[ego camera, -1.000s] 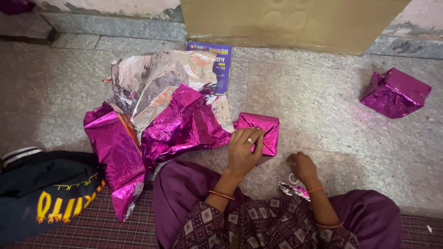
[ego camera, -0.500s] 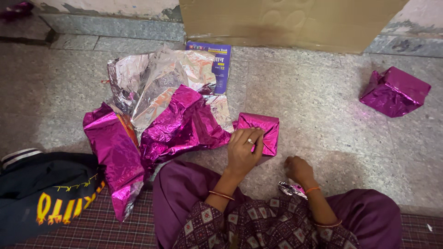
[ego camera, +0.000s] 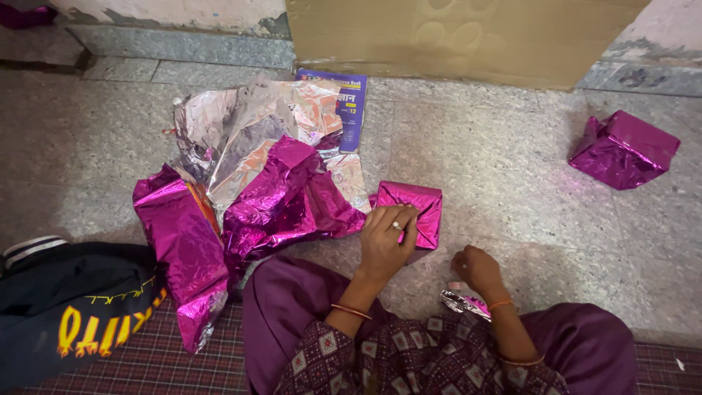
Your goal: The person sits on the floor and wraps a small rectangular object in shiny pink paper. They fold the paper edges, apply clear tape to secure the folds, and adjust the package to ensure it is neatly wrapped.
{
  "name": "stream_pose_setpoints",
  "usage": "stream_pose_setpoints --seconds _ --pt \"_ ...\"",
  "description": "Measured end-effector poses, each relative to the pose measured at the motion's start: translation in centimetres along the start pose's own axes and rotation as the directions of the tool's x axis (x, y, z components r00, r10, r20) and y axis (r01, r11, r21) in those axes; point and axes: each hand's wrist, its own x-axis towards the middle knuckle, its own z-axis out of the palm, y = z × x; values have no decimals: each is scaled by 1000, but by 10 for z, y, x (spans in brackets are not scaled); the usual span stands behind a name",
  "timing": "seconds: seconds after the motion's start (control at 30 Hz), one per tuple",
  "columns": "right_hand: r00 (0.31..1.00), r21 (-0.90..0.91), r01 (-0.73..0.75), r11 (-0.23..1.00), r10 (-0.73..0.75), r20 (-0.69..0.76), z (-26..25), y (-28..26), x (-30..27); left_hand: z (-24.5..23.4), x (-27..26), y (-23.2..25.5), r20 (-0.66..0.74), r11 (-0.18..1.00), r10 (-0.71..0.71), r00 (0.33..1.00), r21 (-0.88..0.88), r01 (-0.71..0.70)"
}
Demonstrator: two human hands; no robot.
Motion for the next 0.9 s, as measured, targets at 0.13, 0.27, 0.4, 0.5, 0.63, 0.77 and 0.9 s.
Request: stream_pose_setpoints --seconds 0.13,0.27,0.4,0.5,0.63,0.77,0.9 --pt "1000 99 -24 995 22 15 -31 0 -10 0 1 0 1 1000 -1 1000 3 1" --pt "998 630 -67 774 38 59 -75 -12 -21 0 1 1 -3 1000 0 1000 2 0" --pt "997 834 -57 548 80 15 -119 -34 -36 -1 1 1 -6 1000 9 1000 8 -9" --pt "994 936 -17 352 109 -23 -143 -56 -44 -1 1 1 -4 1000 2 1000 4 -2" --pt "977 961 66 268 177 -116 -158 -91 -46 1 0 1 -5 1000 -5 1000 3 5" --pt "936 909 241 339 168 -310 -172 -131 -39 1 1 0 -8 1000 1 1000 4 -1" --pt "807 667 413 620 91 -584 -182 -172 -31 0 -1 0 -2 1000 15 1000 6 -15"
